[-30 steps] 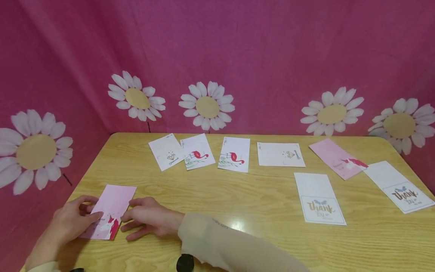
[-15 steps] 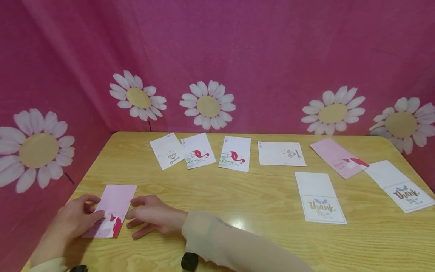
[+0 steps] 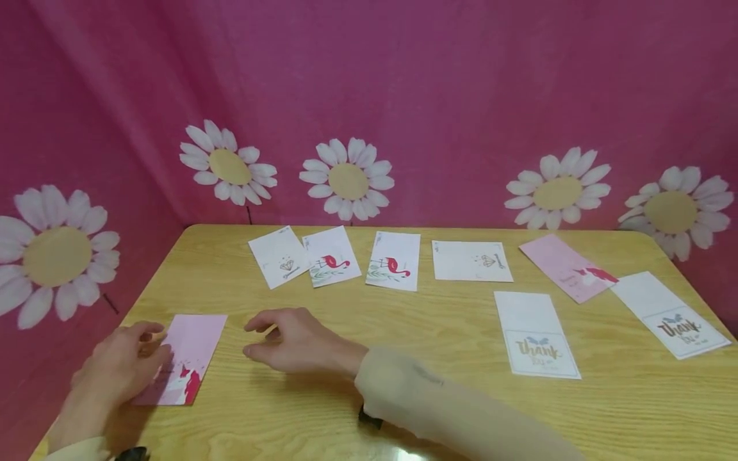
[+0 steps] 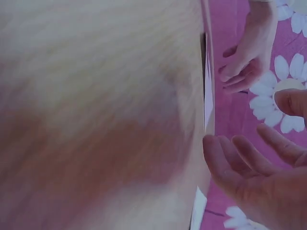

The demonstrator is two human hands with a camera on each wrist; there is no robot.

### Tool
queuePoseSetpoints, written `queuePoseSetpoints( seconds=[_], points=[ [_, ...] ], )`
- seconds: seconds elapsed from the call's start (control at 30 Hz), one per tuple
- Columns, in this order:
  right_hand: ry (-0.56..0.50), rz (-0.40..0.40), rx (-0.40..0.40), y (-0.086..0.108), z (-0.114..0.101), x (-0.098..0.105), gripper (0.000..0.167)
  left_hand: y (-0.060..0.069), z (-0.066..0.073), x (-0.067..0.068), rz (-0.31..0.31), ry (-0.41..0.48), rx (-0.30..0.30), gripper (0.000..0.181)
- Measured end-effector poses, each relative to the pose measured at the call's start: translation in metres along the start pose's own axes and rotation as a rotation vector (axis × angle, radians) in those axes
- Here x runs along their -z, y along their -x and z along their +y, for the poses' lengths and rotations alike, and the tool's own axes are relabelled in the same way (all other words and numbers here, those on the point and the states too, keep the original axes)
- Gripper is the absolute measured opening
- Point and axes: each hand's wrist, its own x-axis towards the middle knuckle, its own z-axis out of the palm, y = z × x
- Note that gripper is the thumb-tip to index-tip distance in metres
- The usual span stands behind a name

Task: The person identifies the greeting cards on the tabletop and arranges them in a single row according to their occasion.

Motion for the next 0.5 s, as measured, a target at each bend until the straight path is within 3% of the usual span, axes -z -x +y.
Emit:
queuePoseSetpoints(
  seconds=[0.13,0.3,0.4,0.5],
  points=[
    [0.140,0.046,0.063,0.008,0.006,0.013,0.039,0.005,0.004,-0.005,0.213,0.024,-0.164,0.051],
    [0.294,0.102,0.103,0.020,0.014,0.028,0.043,0.007,0.018,-0.013,0.394,0.125,-0.317,0.043],
    [0.391,0.141,0.117,0.026,0.020,0.038,0.045,0.007,0.029,-0.016,0.432,0.203,-0.402,0.042],
    [0.454,0.182,0.116,0.032,0.026,0.047,0.046,0.007,0.040,-0.015,0.396,0.252,-0.445,0.045]
  ],
)
